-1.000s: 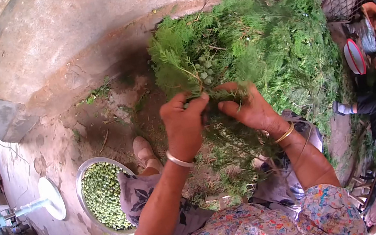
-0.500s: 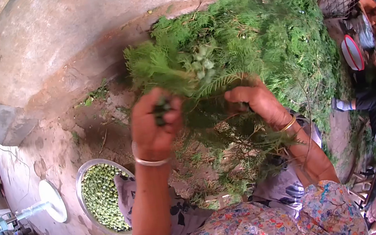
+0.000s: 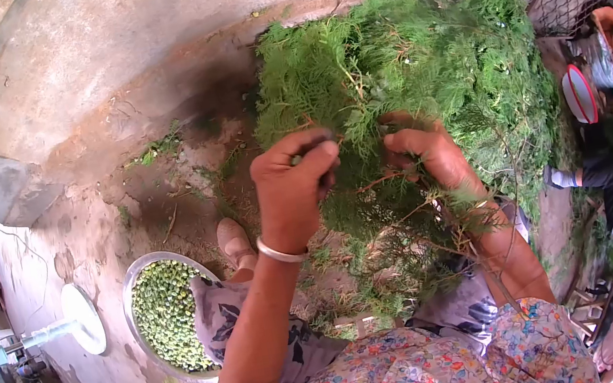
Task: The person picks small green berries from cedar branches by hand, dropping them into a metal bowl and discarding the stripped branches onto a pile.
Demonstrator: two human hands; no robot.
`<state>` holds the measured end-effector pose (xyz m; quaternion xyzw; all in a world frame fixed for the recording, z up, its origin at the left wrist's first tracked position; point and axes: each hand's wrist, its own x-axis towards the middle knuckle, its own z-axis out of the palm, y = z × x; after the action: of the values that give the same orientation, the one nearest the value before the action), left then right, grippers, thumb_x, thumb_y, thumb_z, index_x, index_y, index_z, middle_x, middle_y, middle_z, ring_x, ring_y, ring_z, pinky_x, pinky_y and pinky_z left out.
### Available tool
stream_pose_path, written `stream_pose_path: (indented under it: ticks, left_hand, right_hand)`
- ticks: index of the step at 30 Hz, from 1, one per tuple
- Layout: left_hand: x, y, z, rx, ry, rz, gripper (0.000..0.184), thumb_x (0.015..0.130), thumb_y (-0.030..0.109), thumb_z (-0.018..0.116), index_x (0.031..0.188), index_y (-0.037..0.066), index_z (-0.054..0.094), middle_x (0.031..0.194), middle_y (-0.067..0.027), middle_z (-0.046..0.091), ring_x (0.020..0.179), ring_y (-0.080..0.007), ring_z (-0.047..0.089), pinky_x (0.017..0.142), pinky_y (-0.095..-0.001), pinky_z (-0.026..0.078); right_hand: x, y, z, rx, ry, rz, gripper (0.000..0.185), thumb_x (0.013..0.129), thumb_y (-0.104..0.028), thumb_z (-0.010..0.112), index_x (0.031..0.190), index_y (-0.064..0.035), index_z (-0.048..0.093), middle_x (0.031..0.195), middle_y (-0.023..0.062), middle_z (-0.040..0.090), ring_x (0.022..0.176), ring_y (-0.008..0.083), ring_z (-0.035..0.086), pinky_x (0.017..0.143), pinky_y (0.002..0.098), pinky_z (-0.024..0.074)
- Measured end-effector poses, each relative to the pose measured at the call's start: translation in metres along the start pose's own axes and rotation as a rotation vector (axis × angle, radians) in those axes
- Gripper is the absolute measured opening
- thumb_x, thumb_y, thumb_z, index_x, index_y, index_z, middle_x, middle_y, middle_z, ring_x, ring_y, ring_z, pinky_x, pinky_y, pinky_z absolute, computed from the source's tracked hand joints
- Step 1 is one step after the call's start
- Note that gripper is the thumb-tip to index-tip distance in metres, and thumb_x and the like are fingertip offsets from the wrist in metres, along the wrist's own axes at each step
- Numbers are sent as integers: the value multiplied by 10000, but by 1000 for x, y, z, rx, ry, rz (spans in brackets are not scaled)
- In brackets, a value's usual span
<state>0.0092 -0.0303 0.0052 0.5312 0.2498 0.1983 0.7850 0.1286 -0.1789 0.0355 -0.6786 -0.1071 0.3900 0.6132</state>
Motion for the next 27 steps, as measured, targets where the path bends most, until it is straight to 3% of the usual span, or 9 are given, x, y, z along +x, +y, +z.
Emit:
stream_pose_path:
  ticks: [1, 3, 6, 8, 10, 13, 21, 23, 27]
  left_hand:
    - [-1, -2, 4, 0, 2, 0, 158, 783, 63, 662, 920, -15, 667, 701, -64, 628, 610, -90, 565, 476, -200, 410]
    - [-1, -9, 11, 358, -46, 337, 187, 785, 41, 645, 947, -52, 646, 667, -17, 582, 535, -54, 499, 466, -205, 382]
    - [2, -22, 11, 450, -2, 405, 159, 778, 23, 620, 907, -69, 636, 655, -6, 570, 539, -47, 502, 471, -202, 384]
    - [1, -19, 11, 514, 22, 403, 136, 781, 26, 612, 885, -57, 640, 664, -12, 577, 545, -53, 515, 469, -198, 388]
    - [-1, -5, 8, 60, -10, -50, 103, 790, 41, 591, 857, -28, 629, 682, -48, 593, 532, -88, 530, 439, -188, 377]
    - [3, 5, -2, -358, -6, -178, 75, 819, 47, 583, 839, -20, 610, 698, -83, 620, 498, -111, 551, 385, -190, 376]
    - [-7, 17, -27, -579, -289, -79, 109, 849, 82, 589, 882, -21, 601, 694, -105, 595, 475, -111, 500, 380, -183, 370]
    - [-4, 25, -45, -694, -402, -13, 203, 872, 135, 569, 998, -23, 576, 836, -155, 587, 576, -123, 506, 421, -187, 372]
    - [1, 21, -60, -813, -277, -97, 212, 883, 115, 538, 1057, 1, 582, 928, -200, 571, 681, -186, 525, 454, -241, 419]
  right_hand:
    - [-3, -3, 3, -19, -7, -3, 441, 794, -138, 570, 1176, 72, 502, 630, 19, 488, 536, 101, 433, 466, 246, 336]
    - [-5, -2, 10, -38, -15, -5, 420, 790, -134, 576, 1160, 59, 525, 665, 32, 519, 569, 115, 468, 503, 257, 376]
    - [-6, 1, 11, -110, 3, 1, 375, 768, -120, 611, 1113, 21, 573, 906, 80, 614, 828, 179, 563, 750, 302, 454]
    - [-3, -1, 7, -126, -8, -3, 348, 778, -98, 618, 1105, 15, 581, 923, 82, 631, 821, 161, 575, 742, 293, 469]
    - [-3, -3, 6, -141, -18, -13, 322, 788, -76, 625, 1097, 8, 589, 939, 84, 647, 813, 144, 587, 734, 284, 485]
    - [-6, -1, 9, -134, 14, -11, 298, 798, -68, 613, 1085, 7, 590, 915, 61, 642, 803, 127, 578, 723, 276, 481]
    - [31, 35, -10, -169, 200, -365, 150, 806, -55, 585, 934, 17, 613, 711, -10, 584, 592, 88, 485, 520, 258, 401]
    - [26, 27, -7, -148, 200, -329, 122, 803, -45, 580, 906, 11, 616, 697, -19, 571, 572, 68, 463, 487, 255, 369]
    - [31, 38, -18, -196, 215, -338, 58, 793, -54, 601, 840, -24, 619, 651, -29, 553, 525, 57, 435, 449, 254, 338]
